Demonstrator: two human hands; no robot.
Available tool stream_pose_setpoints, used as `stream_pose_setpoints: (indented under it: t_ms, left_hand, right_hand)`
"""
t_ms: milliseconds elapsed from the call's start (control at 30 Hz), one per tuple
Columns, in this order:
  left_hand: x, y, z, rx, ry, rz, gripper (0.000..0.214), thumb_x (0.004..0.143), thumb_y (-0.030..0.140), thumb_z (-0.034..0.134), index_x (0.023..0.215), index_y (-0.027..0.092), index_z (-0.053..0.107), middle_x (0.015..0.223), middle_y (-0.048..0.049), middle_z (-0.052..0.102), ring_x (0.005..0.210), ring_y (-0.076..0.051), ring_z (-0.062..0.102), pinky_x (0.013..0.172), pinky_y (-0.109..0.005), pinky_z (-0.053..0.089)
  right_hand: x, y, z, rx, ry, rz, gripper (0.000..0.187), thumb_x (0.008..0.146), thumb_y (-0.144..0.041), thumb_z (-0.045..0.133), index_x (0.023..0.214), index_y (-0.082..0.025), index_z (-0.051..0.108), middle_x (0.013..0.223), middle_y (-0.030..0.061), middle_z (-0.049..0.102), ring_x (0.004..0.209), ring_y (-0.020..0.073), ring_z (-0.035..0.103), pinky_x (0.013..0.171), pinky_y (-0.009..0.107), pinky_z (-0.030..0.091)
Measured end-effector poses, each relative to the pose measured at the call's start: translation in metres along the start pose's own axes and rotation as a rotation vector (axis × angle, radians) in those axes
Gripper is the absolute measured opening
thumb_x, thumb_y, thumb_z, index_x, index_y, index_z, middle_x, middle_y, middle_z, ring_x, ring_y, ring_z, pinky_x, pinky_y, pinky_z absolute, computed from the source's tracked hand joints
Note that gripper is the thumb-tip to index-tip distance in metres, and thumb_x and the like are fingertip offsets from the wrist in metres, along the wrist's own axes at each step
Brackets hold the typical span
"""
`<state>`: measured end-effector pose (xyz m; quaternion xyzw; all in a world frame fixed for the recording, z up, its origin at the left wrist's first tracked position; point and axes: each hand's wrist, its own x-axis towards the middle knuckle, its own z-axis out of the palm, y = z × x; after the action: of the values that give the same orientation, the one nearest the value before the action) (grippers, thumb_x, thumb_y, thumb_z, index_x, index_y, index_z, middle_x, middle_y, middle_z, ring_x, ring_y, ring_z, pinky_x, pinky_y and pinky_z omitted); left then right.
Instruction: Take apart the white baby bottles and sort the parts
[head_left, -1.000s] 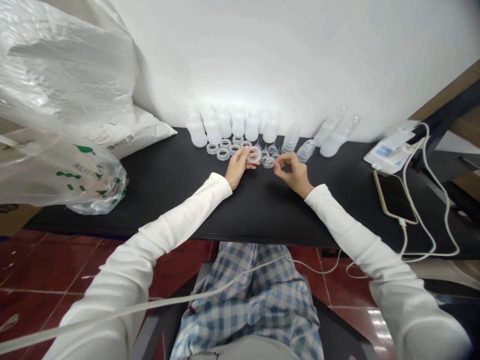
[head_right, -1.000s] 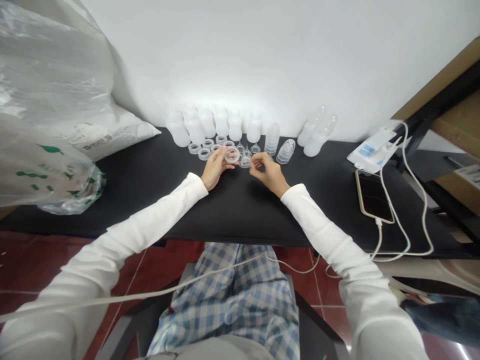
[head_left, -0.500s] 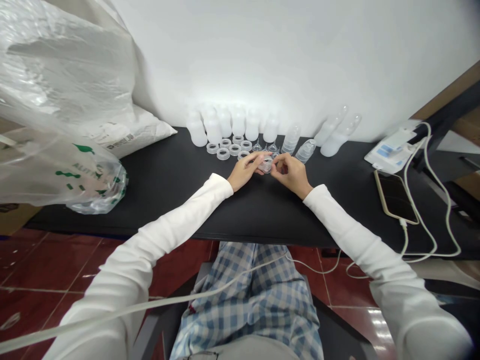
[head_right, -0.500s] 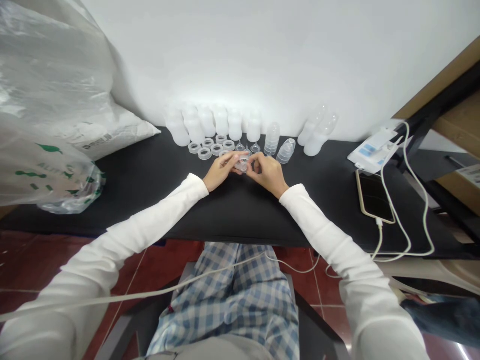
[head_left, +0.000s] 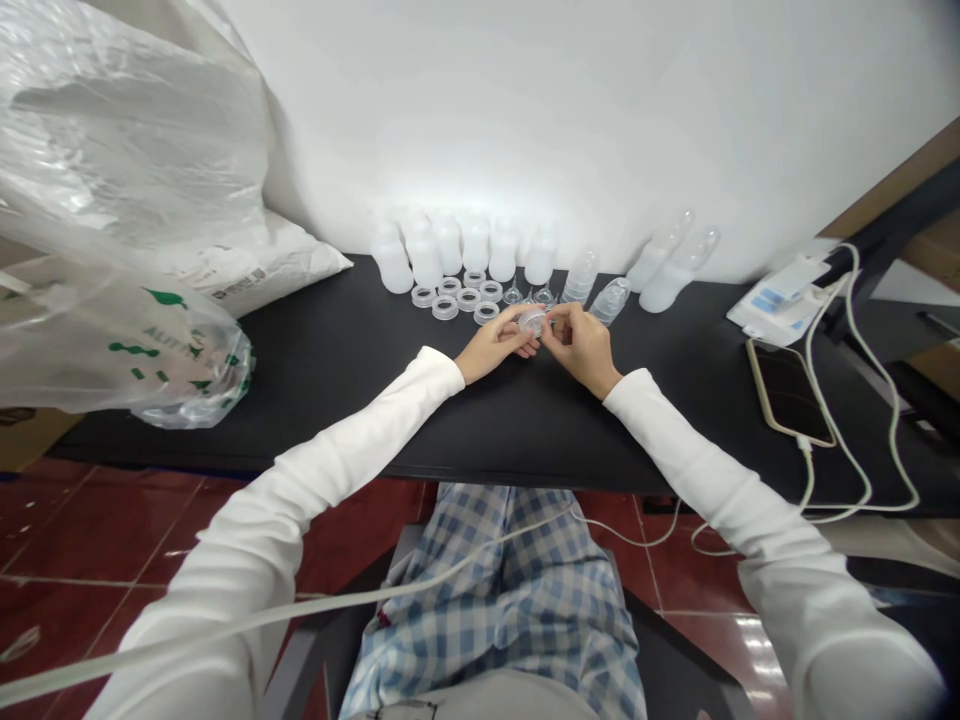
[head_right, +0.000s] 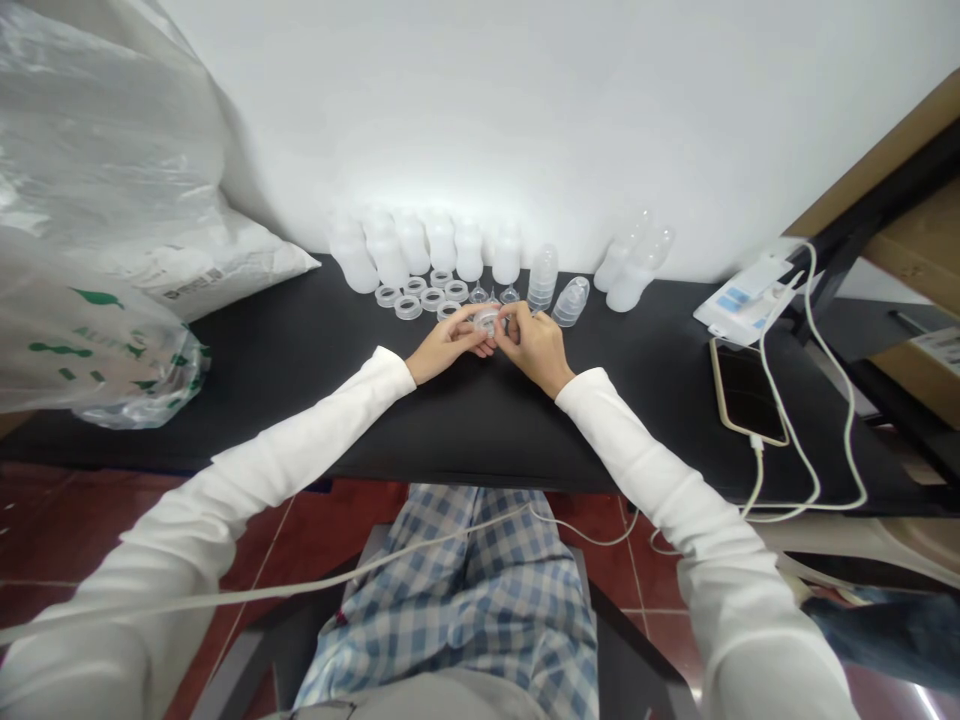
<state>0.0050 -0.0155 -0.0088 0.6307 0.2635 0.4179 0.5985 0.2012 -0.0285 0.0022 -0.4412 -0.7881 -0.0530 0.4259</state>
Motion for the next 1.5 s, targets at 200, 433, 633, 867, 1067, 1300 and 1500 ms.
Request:
stream_pose_setpoints:
  t_ms: [200,433,633,867,1067,1300,1500]
  left_hand:
    - [-0.001,0.005,0.000,-0.001,-0.031,-0.050,0.063,0.090,0.042,0.071,0.140,0.013,0.048,0.073,0.0001,0.073,0.063,-0.014,0.071,0.061,-0.025,0.055]
    - [-0.002,0.003,0.001,-0.022,0.050,-0.073,0.048,0.091,0.034,0.071,0.122,0.019,0.037,0.067,0.0048,0.072,0.053,-0.012,0.068,0.055,-0.024,0.049]
    - [-0.002,0.004,0.003,-0.005,0.083,-0.095,0.023,0.098,0.029,0.060,0.103,0.020,0.039,0.065,0.0042,0.072,0.055,-0.011,0.069,0.054,-0.021,0.048]
    - [-0.002,0.002,0.004,0.012,0.090,-0.058,0.025,0.095,0.028,0.066,0.100,0.020,0.042,0.062,0.0064,0.070,0.052,-0.008,0.066,0.052,-0.019,0.048]
    - [-0.004,0.005,0.008,0.091,0.136,-0.057,0.023,0.096,0.021,0.064,0.095,0.020,0.041,0.059,0.0070,0.068,0.049,-0.007,0.063,0.051,-0.018,0.046]
    - [-0.005,0.009,0.013,0.204,0.173,-0.081,0.022,0.098,0.015,0.057,0.090,0.022,0.038,0.053,0.0114,0.059,0.045,-0.005,0.054,0.051,-0.018,0.042]
    - [-0.001,0.004,0.009,0.148,0.157,-0.070,0.022,0.098,0.020,0.059,0.091,0.022,0.038,0.066,0.0082,0.064,0.055,-0.006,0.061,0.053,-0.018,0.044]
  right_hand:
    - [-0.002,0.006,0.007,0.109,-0.083,0.021,0.040,0.099,-0.048,0.054,0.124,-0.018,0.048,0.077,-0.0015,0.059,0.062,0.0155,0.056,0.063,0.030,0.047]
    - [-0.001,-0.005,0.008,0.360,-0.165,0.156,0.034,0.101,-0.055,0.051,0.112,-0.023,0.052,0.071,-0.0043,0.052,0.055,0.0125,0.047,0.056,0.028,0.041]
    - [-0.003,-0.009,0.011,0.559,-0.185,0.237,0.040,0.098,-0.062,0.054,0.109,-0.025,0.050,0.072,-0.0047,0.052,0.058,0.0123,0.049,0.056,0.028,0.042]
    - [-0.003,-0.008,0.011,0.630,-0.224,0.282,0.038,0.096,-0.058,0.059,0.109,-0.024,0.049,0.072,-0.0050,0.054,0.059,0.0117,0.051,0.057,0.028,0.043]
    - [-0.003,-0.007,0.015,0.700,-0.227,0.315,0.041,0.094,-0.062,0.061,0.105,-0.024,0.049,0.078,-0.0025,0.059,0.062,0.0117,0.053,0.057,0.027,0.043]
    - [-0.004,-0.007,0.017,0.705,-0.201,0.346,0.043,0.092,-0.065,0.064,0.101,-0.025,0.050,0.072,-0.0046,0.054,0.062,0.0121,0.052,0.057,0.027,0.042]
    - [-0.004,-0.006,0.017,0.789,-0.273,0.371,0.045,0.091,-0.065,0.064,0.105,-0.026,0.050,0.077,-0.0041,0.058,0.064,0.0116,0.055,0.058,0.026,0.045]
